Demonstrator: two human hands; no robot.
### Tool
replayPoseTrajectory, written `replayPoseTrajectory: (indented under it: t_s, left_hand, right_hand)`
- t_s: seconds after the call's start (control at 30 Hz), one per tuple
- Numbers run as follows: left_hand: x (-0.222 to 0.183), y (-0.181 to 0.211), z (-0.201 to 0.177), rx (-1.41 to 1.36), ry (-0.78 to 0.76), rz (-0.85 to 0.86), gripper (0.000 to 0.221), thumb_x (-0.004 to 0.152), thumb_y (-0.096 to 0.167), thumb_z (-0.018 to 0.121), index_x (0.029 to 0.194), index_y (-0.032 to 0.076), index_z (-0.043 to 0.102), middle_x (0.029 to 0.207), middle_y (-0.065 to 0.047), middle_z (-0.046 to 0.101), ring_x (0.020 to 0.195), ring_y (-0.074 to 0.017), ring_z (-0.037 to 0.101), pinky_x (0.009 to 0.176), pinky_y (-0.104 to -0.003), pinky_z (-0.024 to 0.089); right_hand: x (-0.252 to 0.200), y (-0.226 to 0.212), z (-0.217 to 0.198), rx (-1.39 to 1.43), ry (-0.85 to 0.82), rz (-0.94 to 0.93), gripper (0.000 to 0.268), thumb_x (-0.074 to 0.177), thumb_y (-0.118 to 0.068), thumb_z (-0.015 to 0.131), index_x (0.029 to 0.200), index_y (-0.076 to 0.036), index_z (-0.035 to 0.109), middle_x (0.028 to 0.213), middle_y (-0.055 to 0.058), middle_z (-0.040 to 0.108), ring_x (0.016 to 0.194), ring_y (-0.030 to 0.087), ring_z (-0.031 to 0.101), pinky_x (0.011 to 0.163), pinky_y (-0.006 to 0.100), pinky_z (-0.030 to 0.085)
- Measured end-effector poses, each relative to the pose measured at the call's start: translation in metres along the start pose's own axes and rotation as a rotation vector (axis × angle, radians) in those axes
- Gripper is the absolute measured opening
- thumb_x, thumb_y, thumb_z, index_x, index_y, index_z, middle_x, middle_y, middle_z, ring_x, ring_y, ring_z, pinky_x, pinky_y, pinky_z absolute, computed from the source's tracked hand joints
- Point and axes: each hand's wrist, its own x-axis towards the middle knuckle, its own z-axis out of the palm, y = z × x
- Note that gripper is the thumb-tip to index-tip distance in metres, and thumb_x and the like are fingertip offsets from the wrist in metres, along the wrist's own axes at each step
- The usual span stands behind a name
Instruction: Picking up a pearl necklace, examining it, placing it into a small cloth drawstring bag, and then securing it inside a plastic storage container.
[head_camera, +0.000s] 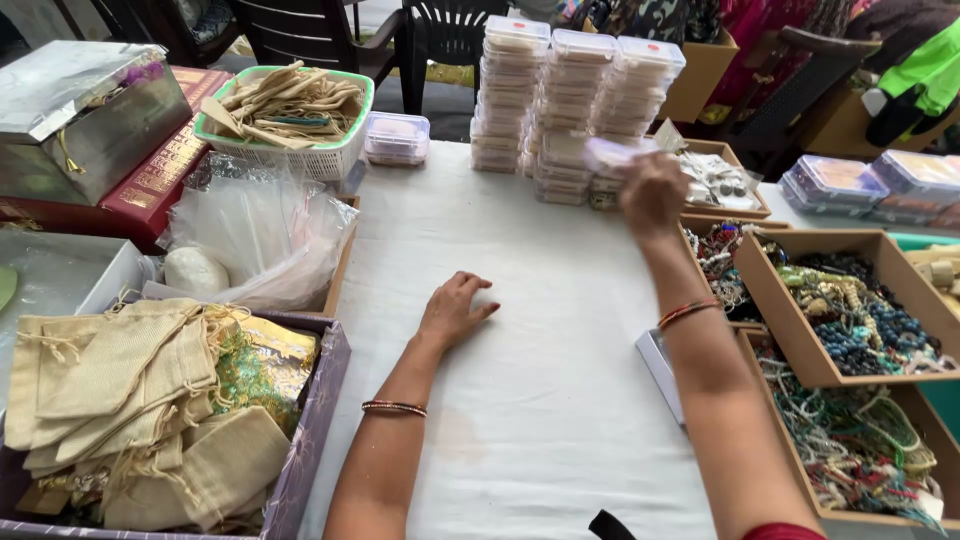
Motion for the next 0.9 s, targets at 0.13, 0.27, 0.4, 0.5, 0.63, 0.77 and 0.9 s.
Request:
replayPoseTrajectory:
  t_s: [0.13,0.27,0.4,0.5,0.63,0.77,0.9]
  left_hand:
    - [0.004,-0.001,0.001,0.009,-0.033,-0.036,0.048,0.089,0.049,0.07,0.129,0.023,0.066,0.136,0.0,0.057,0.127,-0.0178,0.055,0.114,-0.038,0.043]
    - [0.003,0.006,-0.002,0.045,-0.11,-0.1,0.05,0.089,0.052,0.07,0.132,0.027,0.064,0.142,0.002,0.05,0.135,-0.0169,0.046,0.119,-0.037,0.036]
    - [0.006,0.002,0.001,0.052,-0.13,-0.1,0.051,0.089,0.054,0.068,0.134,0.03,0.061,0.144,0.003,0.047,0.138,-0.016,0.042,0.121,-0.038,0.032]
    - [0.006,0.005,-0.001,0.037,-0.158,-0.137,0.052,0.087,0.056,0.068,0.134,0.033,0.062,0.145,0.006,0.047,0.14,-0.0129,0.041,0.123,-0.036,0.03]
    - [0.007,0.005,-0.001,0.027,-0.169,-0.158,0.053,0.087,0.057,0.068,0.134,0.034,0.061,0.146,0.007,0.046,0.141,-0.012,0.039,0.123,-0.036,0.028]
    - [0.006,0.007,-0.002,0.024,-0.168,-0.165,0.053,0.087,0.057,0.068,0.134,0.035,0.061,0.146,0.008,0.047,0.14,-0.011,0.039,0.123,-0.036,0.029]
    - [0.006,0.007,-0.002,0.012,-0.166,-0.168,0.053,0.087,0.057,0.067,0.134,0.035,0.061,0.146,0.009,0.048,0.141,-0.0105,0.039,0.124,-0.036,0.029]
  right_hand:
    - [0.04,0.021,-0.027,-0.145,0.079,-0.038,0.015,0.088,-0.009,0.078,0.103,-0.009,0.078,0.109,0.011,0.073,0.104,0.027,0.065,0.085,0.041,0.057]
    - [0.052,0.043,-0.008,-0.148,0.046,-0.002,0.02,0.084,0.0,0.074,0.102,-0.005,0.078,0.114,0.014,0.069,0.108,0.032,0.063,0.091,0.041,0.057]
    - [0.057,0.053,0.026,-0.148,0.013,0.013,0.016,0.089,0.002,0.071,0.101,-0.006,0.078,0.113,0.015,0.068,0.107,0.032,0.063,0.089,0.041,0.057]
    - [0.06,0.056,0.047,-0.157,-0.031,0.006,0.016,0.096,0.001,0.068,0.105,-0.006,0.078,0.114,0.014,0.069,0.107,0.029,0.065,0.091,0.037,0.059]
    - [0.061,0.054,0.067,-0.242,-0.065,0.001,0.014,0.096,-0.003,0.069,0.103,-0.01,0.079,0.113,0.014,0.07,0.103,0.027,0.066,0.088,0.036,0.06]
    - [0.061,0.041,0.068,-0.29,-0.142,0.008,0.012,0.098,-0.008,0.069,0.102,-0.012,0.079,0.114,0.013,0.07,0.105,0.025,0.067,0.089,0.036,0.06]
    - [0.06,0.035,0.065,-0.376,-0.163,-0.006,0.014,0.097,-0.009,0.067,0.105,-0.014,0.078,0.123,0.013,0.068,0.11,0.026,0.066,0.088,0.039,0.059]
